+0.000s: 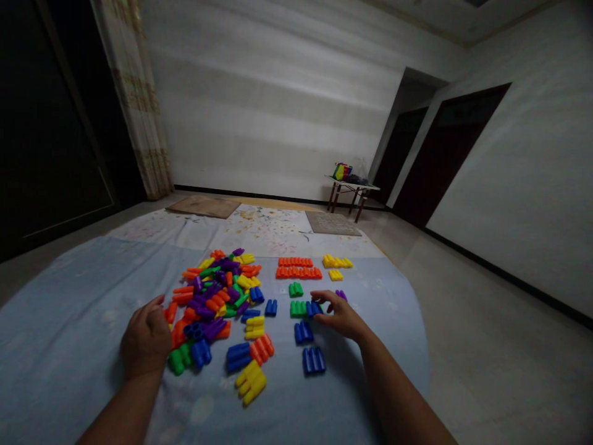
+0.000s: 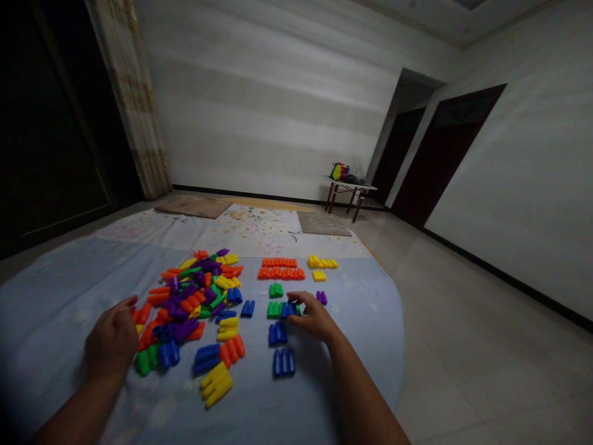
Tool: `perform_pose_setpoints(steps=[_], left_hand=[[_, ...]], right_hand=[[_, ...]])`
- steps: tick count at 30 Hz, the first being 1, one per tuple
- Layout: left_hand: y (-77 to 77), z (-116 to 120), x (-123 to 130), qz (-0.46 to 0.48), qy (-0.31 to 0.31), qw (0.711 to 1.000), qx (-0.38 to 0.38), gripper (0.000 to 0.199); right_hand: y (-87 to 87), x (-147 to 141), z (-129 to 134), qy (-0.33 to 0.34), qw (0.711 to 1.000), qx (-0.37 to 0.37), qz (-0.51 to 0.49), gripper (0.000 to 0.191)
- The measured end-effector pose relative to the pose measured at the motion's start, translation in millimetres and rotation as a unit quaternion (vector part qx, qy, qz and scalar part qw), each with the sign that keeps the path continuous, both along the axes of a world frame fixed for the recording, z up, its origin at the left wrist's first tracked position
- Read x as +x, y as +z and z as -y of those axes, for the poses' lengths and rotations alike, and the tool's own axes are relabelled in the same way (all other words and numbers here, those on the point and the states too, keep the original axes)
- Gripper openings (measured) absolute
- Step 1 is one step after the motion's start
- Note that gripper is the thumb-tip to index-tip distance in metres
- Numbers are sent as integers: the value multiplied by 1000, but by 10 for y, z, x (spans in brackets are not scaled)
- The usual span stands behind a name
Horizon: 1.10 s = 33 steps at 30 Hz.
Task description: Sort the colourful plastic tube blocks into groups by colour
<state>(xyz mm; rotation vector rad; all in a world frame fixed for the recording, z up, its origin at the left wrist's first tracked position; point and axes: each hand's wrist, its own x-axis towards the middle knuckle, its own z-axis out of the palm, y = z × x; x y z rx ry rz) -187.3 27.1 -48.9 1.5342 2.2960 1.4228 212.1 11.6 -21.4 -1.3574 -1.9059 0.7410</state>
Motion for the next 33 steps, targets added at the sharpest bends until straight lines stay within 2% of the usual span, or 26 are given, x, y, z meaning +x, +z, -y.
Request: perform_pose_setpoints(steps=[4,11,15,21,25,29,31,33], left_hand=[[7,-4,15,-14,10,1000,-2,47],[-17,-18,-10,-28,15,999,-17,47],[-42,-27,-26,-37,12,999,-7,47],[-32,-1,-15,-46,2,999,23,46],[-33,3,-7,-50,1,998,33,44],[-35,-11,-3,-56,-6,998,41,42],[-31,-17,1,-51,-6,998,38,43],[-29,-22,4,-46,-5,998,35,43]], right_hand=[[-101,209,178,12,1000,-18,5,50],[-172,196,219,64,997,-1,33,49],[-212,215,207,78,997,-20,20,52],[-233,257,202,49,996,-70,22,46],[-250,274,194,46,996,-76,26,43],[-149,223,188,11,1000,-22,10,37],[-40,94,189,6,1000,17,10,31],[83,-127,195,33,998,45,22,26]])
